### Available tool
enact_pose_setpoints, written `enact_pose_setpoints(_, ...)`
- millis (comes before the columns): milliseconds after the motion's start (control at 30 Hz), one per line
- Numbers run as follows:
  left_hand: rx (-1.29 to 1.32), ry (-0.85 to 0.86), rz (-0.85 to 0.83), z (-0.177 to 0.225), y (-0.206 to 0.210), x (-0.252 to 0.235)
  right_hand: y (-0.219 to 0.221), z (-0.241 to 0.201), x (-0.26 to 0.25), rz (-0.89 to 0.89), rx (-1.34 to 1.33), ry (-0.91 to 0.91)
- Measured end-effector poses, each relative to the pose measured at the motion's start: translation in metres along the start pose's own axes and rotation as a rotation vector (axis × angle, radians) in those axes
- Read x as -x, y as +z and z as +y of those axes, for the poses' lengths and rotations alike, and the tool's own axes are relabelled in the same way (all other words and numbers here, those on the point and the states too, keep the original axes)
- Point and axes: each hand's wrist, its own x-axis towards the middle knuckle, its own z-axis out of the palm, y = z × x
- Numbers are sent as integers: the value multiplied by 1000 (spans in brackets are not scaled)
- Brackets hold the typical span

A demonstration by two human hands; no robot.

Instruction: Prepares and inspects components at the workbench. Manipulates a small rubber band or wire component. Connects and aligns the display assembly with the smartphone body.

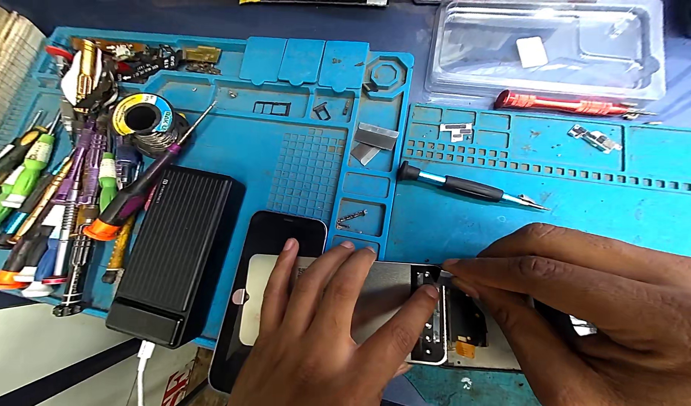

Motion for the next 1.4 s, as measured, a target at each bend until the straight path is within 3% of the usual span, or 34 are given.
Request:
enact_pose_setpoints(433, -12, -4, -46, 2, -3, -3, 0, -3, -3, -14, 19, 92)
enact_pose_setpoints(1400, 21, -19, -51, 3, -4, -5, -3, 0, -6, -19, 9, 53)
